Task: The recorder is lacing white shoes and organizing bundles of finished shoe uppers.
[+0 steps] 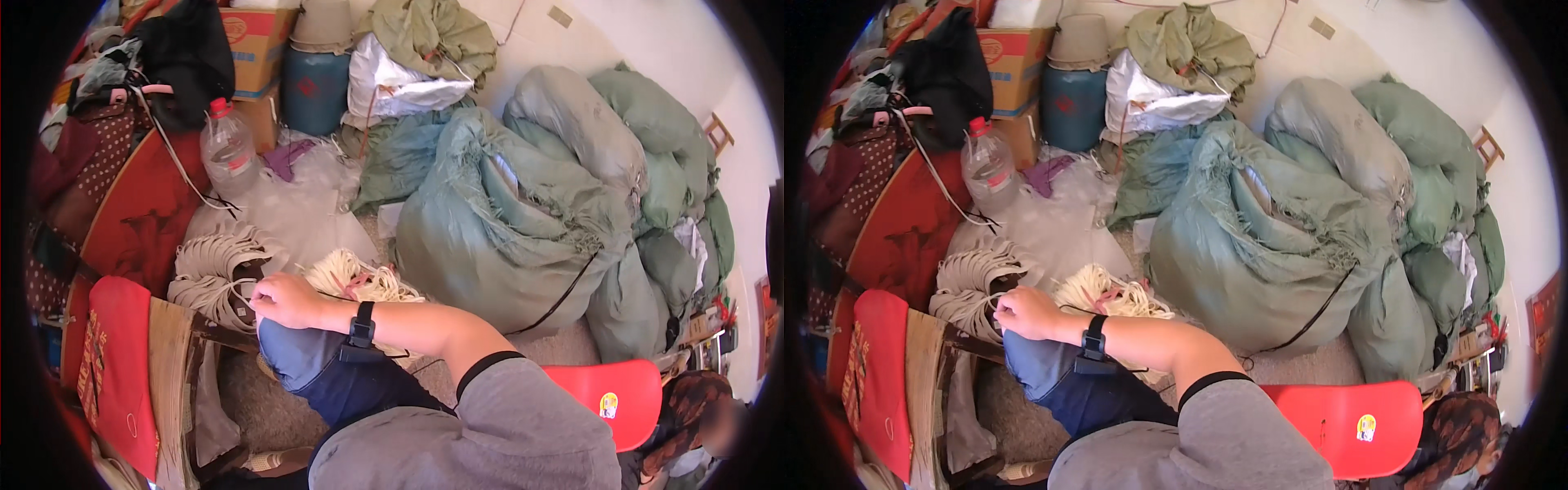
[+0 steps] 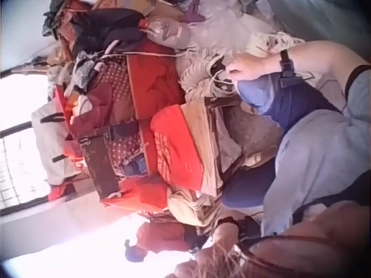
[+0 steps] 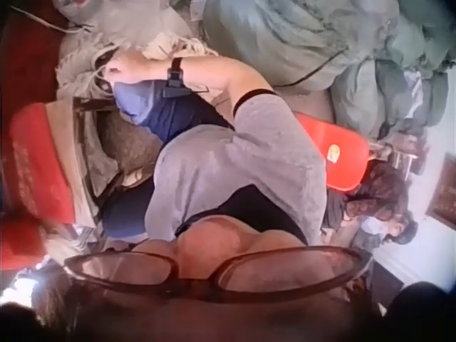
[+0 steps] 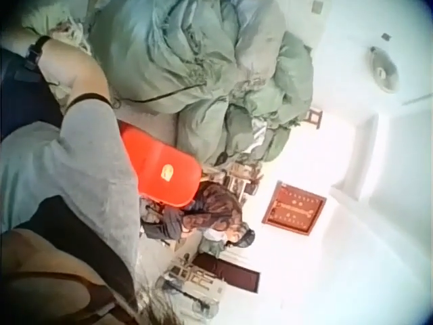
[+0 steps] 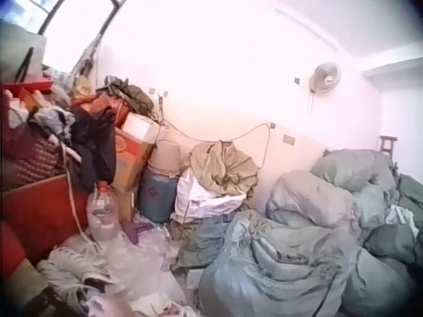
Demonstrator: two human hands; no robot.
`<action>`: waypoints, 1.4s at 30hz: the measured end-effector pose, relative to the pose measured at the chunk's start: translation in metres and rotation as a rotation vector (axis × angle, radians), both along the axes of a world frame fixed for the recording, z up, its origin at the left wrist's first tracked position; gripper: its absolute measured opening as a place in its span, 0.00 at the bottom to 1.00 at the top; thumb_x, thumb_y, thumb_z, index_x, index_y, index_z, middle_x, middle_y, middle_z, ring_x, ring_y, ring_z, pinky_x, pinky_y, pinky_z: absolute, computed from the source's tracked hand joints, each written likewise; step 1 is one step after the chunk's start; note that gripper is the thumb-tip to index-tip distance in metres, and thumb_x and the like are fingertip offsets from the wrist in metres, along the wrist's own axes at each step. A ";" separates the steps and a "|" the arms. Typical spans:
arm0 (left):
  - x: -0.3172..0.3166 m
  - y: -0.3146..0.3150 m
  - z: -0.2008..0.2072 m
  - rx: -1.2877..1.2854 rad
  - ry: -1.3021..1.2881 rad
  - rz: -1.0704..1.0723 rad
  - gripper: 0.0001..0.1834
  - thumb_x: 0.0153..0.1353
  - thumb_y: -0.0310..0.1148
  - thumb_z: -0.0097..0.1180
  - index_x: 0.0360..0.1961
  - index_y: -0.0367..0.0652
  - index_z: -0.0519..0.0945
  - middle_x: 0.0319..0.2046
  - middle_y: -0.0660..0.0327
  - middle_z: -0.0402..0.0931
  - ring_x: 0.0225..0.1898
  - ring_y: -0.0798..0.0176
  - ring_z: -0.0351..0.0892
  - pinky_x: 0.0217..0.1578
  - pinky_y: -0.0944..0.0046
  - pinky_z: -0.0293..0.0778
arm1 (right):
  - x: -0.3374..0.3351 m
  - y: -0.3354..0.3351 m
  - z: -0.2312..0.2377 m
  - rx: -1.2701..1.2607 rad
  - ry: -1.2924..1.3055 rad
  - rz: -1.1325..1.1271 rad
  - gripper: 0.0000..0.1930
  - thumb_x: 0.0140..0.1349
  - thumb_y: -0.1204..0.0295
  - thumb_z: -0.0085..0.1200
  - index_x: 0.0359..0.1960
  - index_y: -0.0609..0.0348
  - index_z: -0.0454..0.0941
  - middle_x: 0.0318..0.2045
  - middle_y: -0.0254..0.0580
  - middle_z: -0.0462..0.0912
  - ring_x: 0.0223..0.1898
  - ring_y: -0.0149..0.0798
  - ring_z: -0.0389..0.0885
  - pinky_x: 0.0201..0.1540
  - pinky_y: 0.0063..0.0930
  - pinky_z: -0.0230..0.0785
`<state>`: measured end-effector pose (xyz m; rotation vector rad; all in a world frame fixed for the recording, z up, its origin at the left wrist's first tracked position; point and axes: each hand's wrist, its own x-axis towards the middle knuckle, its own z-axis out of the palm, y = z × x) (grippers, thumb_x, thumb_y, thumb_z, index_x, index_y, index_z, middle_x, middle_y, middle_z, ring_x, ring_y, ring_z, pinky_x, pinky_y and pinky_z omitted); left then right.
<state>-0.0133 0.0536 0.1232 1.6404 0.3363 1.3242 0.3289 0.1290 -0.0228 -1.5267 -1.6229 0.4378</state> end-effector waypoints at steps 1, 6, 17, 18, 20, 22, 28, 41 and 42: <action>0.004 0.002 0.001 -0.010 0.015 -0.011 0.34 0.65 0.61 0.39 0.56 0.42 0.75 0.51 0.51 0.71 0.36 0.58 0.70 0.42 0.57 0.65 | 0.002 0.000 -0.002 0.005 -0.001 0.009 0.11 0.60 0.62 0.54 0.31 0.56 0.81 0.28 0.43 0.81 0.37 0.49 0.78 0.39 0.42 0.70; 0.024 0.010 0.003 -0.051 0.078 -0.061 0.35 0.65 0.61 0.39 0.56 0.42 0.75 0.51 0.51 0.71 0.36 0.58 0.70 0.42 0.57 0.65 | 0.008 -0.004 -0.005 0.051 0.052 -0.033 0.11 0.58 0.62 0.55 0.27 0.55 0.80 0.27 0.43 0.82 0.36 0.51 0.78 0.41 0.44 0.70; 0.075 0.033 0.010 -0.033 0.117 -0.199 0.35 0.65 0.61 0.39 0.56 0.42 0.75 0.52 0.51 0.71 0.36 0.58 0.70 0.42 0.57 0.65 | 0.134 -0.074 0.000 0.332 -0.209 -0.253 0.08 0.56 0.72 0.58 0.37 0.56 0.77 0.40 0.44 0.78 0.47 0.50 0.74 0.51 0.42 0.65; 0.077 0.035 0.012 -0.024 0.118 -0.211 0.35 0.65 0.61 0.39 0.56 0.42 0.75 0.52 0.51 0.71 0.36 0.58 0.70 0.42 0.57 0.65 | 0.171 -0.090 0.009 0.295 -0.321 -0.356 0.10 0.54 0.72 0.59 0.38 0.56 0.77 0.40 0.45 0.78 0.48 0.51 0.73 0.52 0.43 0.65; 0.081 0.039 0.017 -0.004 0.125 -0.219 0.35 0.65 0.61 0.39 0.56 0.42 0.75 0.52 0.51 0.71 0.37 0.58 0.70 0.42 0.57 0.65 | 0.231 -0.123 0.034 0.296 -0.446 -0.713 0.14 0.52 0.72 0.59 0.41 0.58 0.77 0.42 0.49 0.78 0.49 0.54 0.73 0.53 0.45 0.65; 0.087 0.039 0.022 0.013 0.121 -0.224 0.35 0.65 0.61 0.39 0.56 0.42 0.75 0.52 0.50 0.71 0.37 0.58 0.70 0.42 0.57 0.65 | 0.287 -0.166 0.065 0.286 -0.690 -0.961 0.17 0.51 0.69 0.61 0.42 0.61 0.76 0.42 0.53 0.78 0.47 0.55 0.74 0.51 0.48 0.65; 0.103 0.043 0.028 0.008 0.127 -0.264 0.35 0.65 0.61 0.39 0.57 0.42 0.75 0.52 0.50 0.71 0.37 0.58 0.70 0.43 0.57 0.65 | 0.317 -0.244 0.080 -0.776 -0.412 -0.986 0.29 0.59 0.45 0.54 0.38 0.66 0.80 0.38 0.61 0.82 0.40 0.58 0.82 0.44 0.47 0.73; 0.099 0.022 0.022 -0.132 0.183 -0.298 0.38 0.68 0.63 0.34 0.55 0.36 0.74 0.56 0.47 0.69 0.44 0.57 0.72 0.50 0.56 0.67 | 0.372 -0.280 0.056 -0.560 -0.247 -1.114 0.22 0.60 0.56 0.53 0.39 0.68 0.81 0.42 0.62 0.82 0.45 0.60 0.80 0.50 0.48 0.72; 0.099 0.023 0.021 -0.127 0.201 -0.288 0.39 0.67 0.64 0.33 0.55 0.37 0.74 0.56 0.48 0.70 0.43 0.57 0.71 0.50 0.57 0.66 | 0.389 -0.288 0.058 -0.595 -0.313 -1.186 0.21 0.60 0.57 0.52 0.39 0.66 0.83 0.42 0.61 0.82 0.45 0.60 0.80 0.50 0.48 0.72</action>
